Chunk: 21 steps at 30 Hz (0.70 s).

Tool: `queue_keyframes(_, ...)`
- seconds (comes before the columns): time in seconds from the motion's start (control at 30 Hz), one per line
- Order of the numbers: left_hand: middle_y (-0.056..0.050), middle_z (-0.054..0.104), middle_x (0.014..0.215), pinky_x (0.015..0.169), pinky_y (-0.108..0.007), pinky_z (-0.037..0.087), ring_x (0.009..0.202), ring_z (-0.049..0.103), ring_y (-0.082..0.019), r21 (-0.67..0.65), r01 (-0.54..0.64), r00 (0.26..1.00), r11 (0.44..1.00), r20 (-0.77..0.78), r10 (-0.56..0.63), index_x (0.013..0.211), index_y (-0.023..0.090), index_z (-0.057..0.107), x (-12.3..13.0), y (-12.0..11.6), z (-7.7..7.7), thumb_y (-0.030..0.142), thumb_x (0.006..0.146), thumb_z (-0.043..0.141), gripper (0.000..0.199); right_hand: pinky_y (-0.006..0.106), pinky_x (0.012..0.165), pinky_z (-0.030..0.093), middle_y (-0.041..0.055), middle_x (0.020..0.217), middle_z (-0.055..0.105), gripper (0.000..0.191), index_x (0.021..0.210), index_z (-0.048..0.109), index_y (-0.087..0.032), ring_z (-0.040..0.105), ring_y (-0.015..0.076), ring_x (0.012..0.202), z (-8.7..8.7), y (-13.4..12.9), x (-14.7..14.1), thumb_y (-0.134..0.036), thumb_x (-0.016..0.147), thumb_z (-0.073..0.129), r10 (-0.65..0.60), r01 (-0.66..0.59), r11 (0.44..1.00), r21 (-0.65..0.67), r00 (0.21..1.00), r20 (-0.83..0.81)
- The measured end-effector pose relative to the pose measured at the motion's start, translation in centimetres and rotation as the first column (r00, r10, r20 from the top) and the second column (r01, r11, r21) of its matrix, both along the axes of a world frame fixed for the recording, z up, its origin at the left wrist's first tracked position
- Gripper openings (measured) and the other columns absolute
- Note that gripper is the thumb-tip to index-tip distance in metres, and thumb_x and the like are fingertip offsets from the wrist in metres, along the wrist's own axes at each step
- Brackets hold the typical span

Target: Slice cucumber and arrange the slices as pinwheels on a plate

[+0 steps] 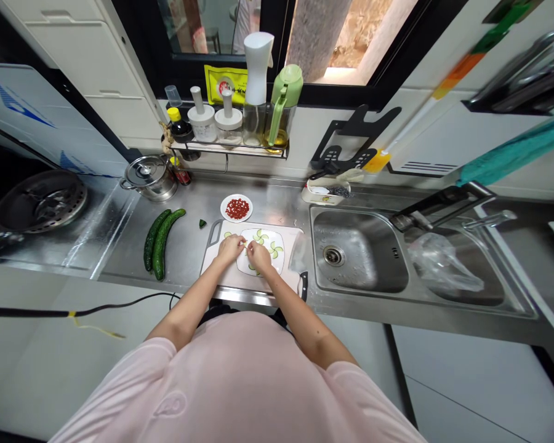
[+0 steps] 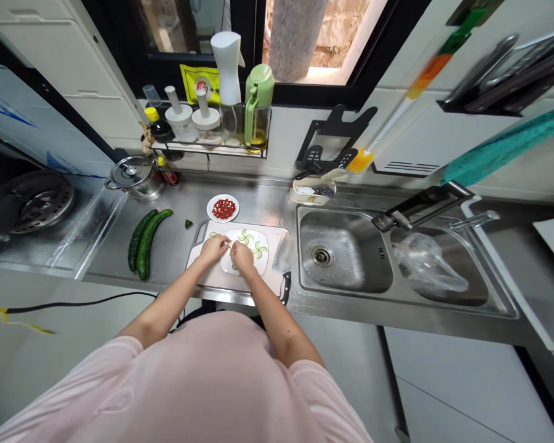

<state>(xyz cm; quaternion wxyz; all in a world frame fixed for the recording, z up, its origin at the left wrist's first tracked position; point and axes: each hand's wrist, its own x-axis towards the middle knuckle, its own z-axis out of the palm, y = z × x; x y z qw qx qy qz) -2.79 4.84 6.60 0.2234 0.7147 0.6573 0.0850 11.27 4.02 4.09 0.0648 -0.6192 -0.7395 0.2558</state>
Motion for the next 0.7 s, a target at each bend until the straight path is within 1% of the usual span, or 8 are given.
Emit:
queue_keyframes(0.1, -0.005, 0.062, 0.094, 0.08, -0.026, 0.041, 0.088, 0.054, -0.017, 0.008, 0.013, 1.0, 1.0, 0.012, -0.013, 0.108, 0.023, 0.064, -0.09, -0.08, -0.01, 0.023, 0.082, 0.053, 0.029, 0.022, 0.065, 0.033, 0.0038, 0.096, 0.064, 0.021, 0.105, 0.055, -0.021, 0.056, 0.0148, 0.082, 0.0, -0.35, 0.52, -0.024, 0.088, 0.043, 0.055, -0.055, 0.998, 0.028, 0.998, -0.035)
queue_keyframes(0.2, -0.005, 0.062, 0.093, 0.079, -0.026, 0.041, 0.086, 0.054, -0.017, 0.03, 0.02, 1.0, 0.999, 0.018, -0.02, 0.108, 0.024, 0.065, -0.14, -0.11, -0.25, 0.024, 0.082, 0.053, 0.028, 0.022, 0.068, 0.035, 0.0038, 0.101, 0.063, 0.024, 0.108, 0.055, -0.022, 0.056, 0.0155, 0.086, 0.12, -0.62, 0.66, -0.023, 0.088, 0.043, 0.088, -0.087, 0.996, 0.035, 0.996, -0.02)
queue_keyframes(0.3, -0.004, 0.061, 0.092, 0.077, -0.026, 0.041, 0.084, 0.054, -0.016, 0.048, 0.028, 0.999, 0.998, 0.015, -0.029, 0.106, 0.025, 0.065, -0.17, -0.12, -0.45, 0.024, 0.082, 0.053, 0.027, 0.024, 0.07, 0.036, 0.0049, 0.105, 0.062, 0.025, 0.111, 0.054, -0.023, 0.056, 0.0171, 0.09, 0.35, -0.72, 0.53, -0.025, 0.089, 0.042, 0.096, -0.096, 0.995, 0.022, 0.995, 0.026)
queue_keyframes(0.43, -0.004, 0.061, 0.091, 0.077, -0.025, 0.041, 0.084, 0.054, -0.016, 0.047, 0.029, 0.999, 0.998, 0.011, -0.03, 0.107, 0.025, 0.065, -0.18, -0.19, -0.36, 0.025, 0.082, 0.054, 0.027, 0.025, 0.071, 0.036, 0.0047, 0.107, 0.061, 0.026, 0.112, 0.053, -0.024, 0.056, 0.0178, 0.092, 0.51, -0.68, 0.36, -0.027, 0.09, 0.041, 0.101, -0.102, 0.995, 0.01, 0.992, 0.075)
queue_keyframes(0.57, -0.004, 0.061, 0.09, 0.077, -0.025, 0.041, 0.085, 0.054, -0.016, 0.038, 0.023, 1.0, 0.999, 0.01, -0.023, 0.107, 0.025, 0.065, -0.14, -0.22, -0.3, 0.025, 0.082, 0.054, 0.027, 0.025, 0.071, 0.036, 0.0044, 0.107, 0.061, 0.025, 0.112, 0.053, -0.024, 0.056, 0.0177, 0.093, 0.4, -0.64, 0.23, -0.03, 0.09, 0.041, 0.104, -0.105, 0.994, 0.014, 0.991, 0.079)
queue_keyframes(0.7, -0.004, 0.061, 0.088, 0.075, -0.025, 0.041, 0.083, 0.054, -0.016, 0.041, 0.008, 0.999, 0.999, 0.042, -0.01, 0.106, 0.025, 0.065, -0.2, -0.11, -0.46, 0.025, 0.082, 0.054, 0.026, 0.025, 0.071, 0.036, 0.0045, 0.107, 0.061, 0.025, 0.112, 0.053, -0.024, 0.056, 0.0174, 0.093, 0.55, -0.61, 0.35, -0.031, 0.091, 0.042, 0.101, -0.103, 0.995, 0.019, 0.993, 0.059)
